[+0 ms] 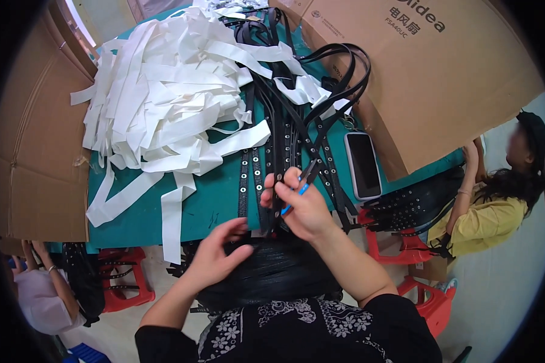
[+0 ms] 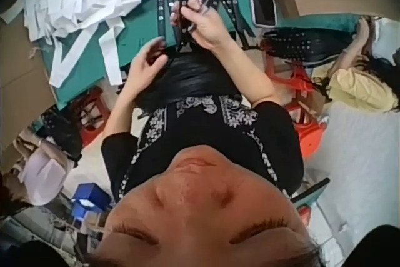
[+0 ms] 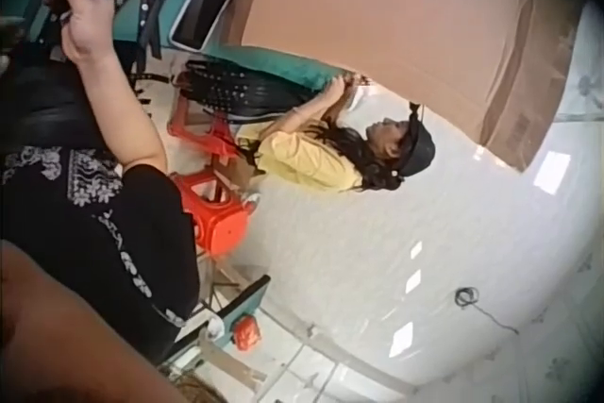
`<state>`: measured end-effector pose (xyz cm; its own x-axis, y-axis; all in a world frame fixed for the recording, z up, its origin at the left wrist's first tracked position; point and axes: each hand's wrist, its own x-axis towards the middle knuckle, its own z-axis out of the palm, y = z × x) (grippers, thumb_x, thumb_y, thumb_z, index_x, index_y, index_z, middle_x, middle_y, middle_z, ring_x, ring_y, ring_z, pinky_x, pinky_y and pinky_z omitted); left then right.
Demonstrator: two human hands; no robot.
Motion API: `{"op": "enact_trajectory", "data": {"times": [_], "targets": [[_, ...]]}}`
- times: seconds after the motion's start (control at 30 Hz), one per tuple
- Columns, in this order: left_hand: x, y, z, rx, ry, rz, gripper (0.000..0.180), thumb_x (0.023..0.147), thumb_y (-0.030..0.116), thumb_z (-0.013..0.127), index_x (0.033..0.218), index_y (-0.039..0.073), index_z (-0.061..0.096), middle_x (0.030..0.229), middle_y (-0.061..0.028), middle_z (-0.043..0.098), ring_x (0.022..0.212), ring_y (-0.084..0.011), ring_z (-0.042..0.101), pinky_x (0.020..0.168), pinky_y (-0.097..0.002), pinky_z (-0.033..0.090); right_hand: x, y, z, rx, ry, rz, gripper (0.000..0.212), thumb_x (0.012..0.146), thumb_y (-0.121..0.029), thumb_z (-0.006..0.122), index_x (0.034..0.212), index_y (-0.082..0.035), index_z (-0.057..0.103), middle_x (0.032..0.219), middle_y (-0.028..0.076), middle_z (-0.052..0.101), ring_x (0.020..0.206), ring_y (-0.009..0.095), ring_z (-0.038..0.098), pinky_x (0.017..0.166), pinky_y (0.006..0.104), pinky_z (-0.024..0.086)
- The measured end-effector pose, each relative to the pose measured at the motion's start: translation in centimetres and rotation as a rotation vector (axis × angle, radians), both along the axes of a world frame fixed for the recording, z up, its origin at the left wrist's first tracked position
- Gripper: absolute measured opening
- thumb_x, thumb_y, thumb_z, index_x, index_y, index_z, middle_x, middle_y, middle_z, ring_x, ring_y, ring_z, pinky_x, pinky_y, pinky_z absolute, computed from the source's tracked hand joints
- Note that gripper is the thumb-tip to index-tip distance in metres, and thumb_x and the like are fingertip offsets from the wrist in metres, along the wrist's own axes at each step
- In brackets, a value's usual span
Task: Trimming excess material and loose threads from black leather belt straps using scissors.
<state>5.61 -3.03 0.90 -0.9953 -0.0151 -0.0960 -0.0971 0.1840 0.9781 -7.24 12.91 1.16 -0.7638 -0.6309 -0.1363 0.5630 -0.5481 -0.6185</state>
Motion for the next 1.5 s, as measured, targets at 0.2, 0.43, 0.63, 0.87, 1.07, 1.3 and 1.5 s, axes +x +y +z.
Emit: {"op": "enact_trajectory", "data": {"times": [0.2,0.43,0.63,0.87,1.07,1.3,1.5], "targets": [[-2.1,3.1,-1.0,0.679,-0.415,-0.183,0.027,0.093,0.021,0.044,0.108,0.000,0.052,0.073,-0.0006,0.051,0.061,-0.0067,0.047,0.053,-0.0214,0.040,0.0,2.8,1.0,0.039,0.121,-0.061,0.029,0.078,0.006,0.052,0.072,-0.016,0.034,0.099,0.010,0.053,0.091,0.022,0.054,0.081,0.0370,0.044],[-2.2,3.6,-0.5,0.487,-0.328,0.121,0.025,0.077,0.008,0.067,0.101,0.001,0.060,0.081,0.0007,0.060,0.067,-0.0039,0.053,0.063,-0.0169,0.043,-0.4,5.0,0.1,0.092,0.090,-0.144,0.033,0.074,0.010,0.057,0.073,-0.016,0.037,0.109,0.007,0.049,0.100,0.020,0.052,0.088,0.0362,0.043],[-0.6,3.5,-1.7,0.162,-0.134,-0.085,0.037,0.072,0.003,0.071,0.106,-0.001,0.057,0.086,-0.0001,0.059,0.072,-0.0064,0.053,0.066,-0.0197,0.044,0.9,8.8,-0.8,0.147,0.270,-0.334,0.029,0.078,0.009,0.054,0.077,-0.015,0.038,0.107,0.008,0.049,0.098,0.022,0.053,0.084,0.0435,0.046],[-0.4,7.5,-2.1,0.164,0.060,-0.729,0.044,0.079,0.013,0.063,0.119,0.004,0.050,0.088,-0.0119,0.055,0.079,-0.0242,0.056,0.072,-0.0313,0.045,8.2,27.1,3.3,1.912,0.509,0.008,0.028,0.079,-0.004,0.059,0.068,-0.008,0.034,0.071,0.007,0.059,0.061,0.009,0.051,0.052,0.0261,0.043],[-0.2,19.1,-7.8,-0.206,0.399,-1.065,0.042,0.070,0.021,0.067,0.103,-0.002,0.055,0.095,-0.0120,0.054,0.089,-0.0281,0.054,0.082,-0.0366,0.042,7.4,22.6,5.8,1.785,0.558,-0.325,0.020,0.075,-0.007,0.065,0.072,0.000,0.046,0.065,0.003,0.048,0.062,0.009,0.043,0.059,0.0242,0.040],[-0.9,16.2,-7.5,-0.041,0.357,-1.021,0.032,0.078,0.028,0.061,0.097,0.003,0.060,0.089,-0.0102,0.057,0.095,-0.0277,0.053,0.085,-0.0360,0.041,-1.8,13.2,0.0,1.540,1.085,-0.335,0.027,0.073,-0.017,0.069,0.090,0.001,0.059,0.081,0.014,0.060,0.071,0.028,0.058,0.064,0.0324,0.046],[-1.5,10.9,-5.2,-0.094,0.213,-0.850,0.030,0.082,0.027,0.059,0.103,0.004,0.059,0.089,-0.0084,0.059,0.083,-0.0251,0.058,0.071,-0.0331,0.048,-10.8,7.7,-1.0,1.556,1.116,-0.232,0.027,0.075,-0.025,0.067,0.076,0.001,0.061,0.072,0.020,0.059,0.066,0.031,0.059,0.059,0.0365,0.044]]}}
